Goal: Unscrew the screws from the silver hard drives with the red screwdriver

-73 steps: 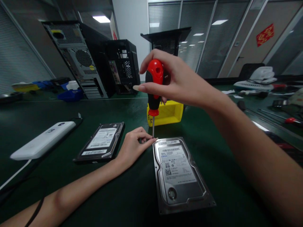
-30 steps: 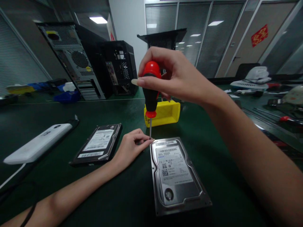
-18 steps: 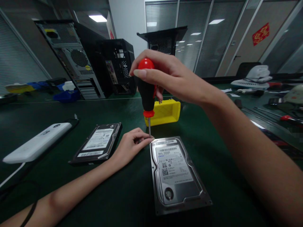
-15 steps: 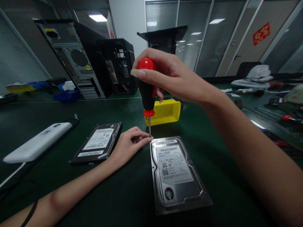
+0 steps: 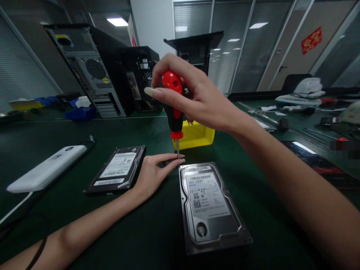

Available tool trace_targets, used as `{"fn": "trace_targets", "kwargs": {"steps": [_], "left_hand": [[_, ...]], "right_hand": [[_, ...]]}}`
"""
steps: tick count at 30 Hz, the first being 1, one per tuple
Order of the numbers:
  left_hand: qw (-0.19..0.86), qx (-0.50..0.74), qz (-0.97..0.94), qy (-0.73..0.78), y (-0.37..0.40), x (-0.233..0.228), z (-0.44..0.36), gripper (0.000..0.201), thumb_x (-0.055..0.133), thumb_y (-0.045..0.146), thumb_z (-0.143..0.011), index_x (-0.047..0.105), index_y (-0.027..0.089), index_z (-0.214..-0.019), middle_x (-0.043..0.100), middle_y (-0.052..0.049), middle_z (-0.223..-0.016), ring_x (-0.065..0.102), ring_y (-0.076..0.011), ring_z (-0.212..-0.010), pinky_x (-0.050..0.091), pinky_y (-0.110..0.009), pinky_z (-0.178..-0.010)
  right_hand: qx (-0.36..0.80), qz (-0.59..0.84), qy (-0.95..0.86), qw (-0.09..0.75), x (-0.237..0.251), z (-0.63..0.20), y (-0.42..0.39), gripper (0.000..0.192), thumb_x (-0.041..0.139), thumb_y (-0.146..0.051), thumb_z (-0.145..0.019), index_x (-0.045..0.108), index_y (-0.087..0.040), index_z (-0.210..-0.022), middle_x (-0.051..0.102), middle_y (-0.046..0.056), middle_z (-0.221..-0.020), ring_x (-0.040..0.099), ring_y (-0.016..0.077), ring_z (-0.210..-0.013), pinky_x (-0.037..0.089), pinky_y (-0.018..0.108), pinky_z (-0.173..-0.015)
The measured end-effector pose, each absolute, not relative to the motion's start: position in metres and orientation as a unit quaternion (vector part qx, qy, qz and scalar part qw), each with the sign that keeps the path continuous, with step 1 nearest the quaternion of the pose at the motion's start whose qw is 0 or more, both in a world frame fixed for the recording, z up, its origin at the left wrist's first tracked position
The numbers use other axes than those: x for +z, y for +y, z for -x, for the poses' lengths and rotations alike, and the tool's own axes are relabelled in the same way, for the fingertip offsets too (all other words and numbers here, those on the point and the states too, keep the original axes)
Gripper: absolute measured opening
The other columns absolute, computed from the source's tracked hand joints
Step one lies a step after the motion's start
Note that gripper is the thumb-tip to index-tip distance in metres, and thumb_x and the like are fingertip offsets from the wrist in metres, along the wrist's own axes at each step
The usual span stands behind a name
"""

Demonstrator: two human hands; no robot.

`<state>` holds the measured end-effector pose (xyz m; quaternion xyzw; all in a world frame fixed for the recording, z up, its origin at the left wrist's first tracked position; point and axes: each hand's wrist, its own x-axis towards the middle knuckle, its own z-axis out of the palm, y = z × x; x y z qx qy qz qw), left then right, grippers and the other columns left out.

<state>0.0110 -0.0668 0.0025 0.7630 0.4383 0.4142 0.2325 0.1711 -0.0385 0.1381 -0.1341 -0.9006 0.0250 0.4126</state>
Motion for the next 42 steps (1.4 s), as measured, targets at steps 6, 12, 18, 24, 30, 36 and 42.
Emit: {"fn": "trace_targets", "kwargs": {"steps": [6, 12, 18, 24, 30, 36, 42], "left_hand": [[0.256, 0.422, -0.756, 0.429, -0.067, -0.001, -0.010, 0.022, 0.061, 0.032, -0.081, 0.071, 0.021, -0.097, 0.072, 0.000, -0.097, 0.067, -0.0172, -0.090, 0.051, -0.026, -0.084], [0.271, 0.419, -0.751, 0.431, -0.068, -0.001, -0.010, 0.024, 0.059, 0.033, -0.082, 0.070, 0.020, -0.099, 0.072, -0.002, -0.098, 0.067, -0.0187, -0.091, 0.051, -0.030, -0.086], [0.285, 0.407, -0.754, 0.429, -0.069, 0.001, -0.012, 0.027, 0.057, 0.034, -0.083, 0.069, 0.018, -0.101, 0.072, -0.003, -0.099, 0.067, -0.0198, -0.092, 0.051, -0.032, -0.087], [0.275, 0.413, -0.758, 0.423, -0.068, 0.001, -0.013, 0.025, 0.056, 0.032, -0.084, 0.069, 0.018, -0.100, 0.072, -0.003, -0.097, 0.067, -0.0191, -0.090, 0.052, -0.031, -0.086], [0.273, 0.416, -0.757, 0.423, -0.069, -0.002, -0.012, 0.024, 0.055, 0.031, -0.085, 0.069, 0.018, -0.100, 0.072, -0.003, -0.096, 0.068, -0.0186, -0.088, 0.053, -0.029, -0.081], [0.274, 0.420, -0.758, 0.417, -0.069, -0.002, -0.012, 0.023, 0.055, 0.030, -0.085, 0.069, 0.018, -0.099, 0.073, -0.003, -0.095, 0.068, -0.0179, -0.087, 0.054, -0.028, -0.080], [0.277, 0.424, -0.753, 0.420, -0.069, -0.002, -0.013, 0.024, 0.056, 0.031, -0.084, 0.069, 0.018, -0.098, 0.073, -0.004, -0.094, 0.068, -0.0192, -0.087, 0.054, -0.030, -0.080]], "right_hand": [[0.129, 0.136, -0.910, 0.370, 0.141, -0.182, -0.040, 0.025, 0.033, -0.022, -0.093, 0.044, -0.008, -0.111, 0.046, 0.006, -0.108, 0.047, 0.0067, -0.083, 0.041, 0.016, -0.063], [0.102, 0.145, -0.890, 0.419, 0.138, -0.175, -0.031, 0.023, 0.047, -0.033, -0.088, 0.047, -0.011, -0.095, 0.049, 0.003, -0.092, 0.048, 0.0073, -0.079, 0.041, 0.019, -0.069], [0.049, 0.177, -0.867, 0.463, 0.129, -0.164, -0.027, 0.028, 0.050, -0.041, -0.084, 0.043, -0.014, -0.088, 0.049, 0.001, -0.084, 0.047, 0.0066, -0.074, 0.039, 0.020, -0.069], [0.055, 0.211, -0.838, 0.501, 0.120, -0.157, -0.032, 0.027, 0.044, -0.041, -0.088, 0.042, -0.015, -0.095, 0.047, -0.001, -0.083, 0.049, 0.0076, -0.076, 0.039, 0.021, -0.073], [0.048, 0.208, -0.843, 0.494, 0.120, -0.157, -0.032, 0.024, 0.042, -0.037, -0.089, 0.040, -0.015, -0.099, 0.047, 0.000, -0.089, 0.051, 0.0081, -0.079, 0.040, 0.022, -0.075], [0.041, 0.205, -0.849, 0.486, 0.120, -0.158, -0.032, 0.025, 0.040, -0.038, -0.089, 0.040, -0.016, -0.099, 0.048, 0.001, -0.089, 0.051, 0.0077, -0.076, 0.040, 0.021, -0.071], [0.058, 0.203, -0.851, 0.481, 0.121, -0.158, -0.032, 0.024, 0.039, -0.039, -0.090, 0.040, -0.017, -0.100, 0.049, -0.001, -0.086, 0.052, 0.0078, -0.079, 0.040, 0.021, -0.073]]}}
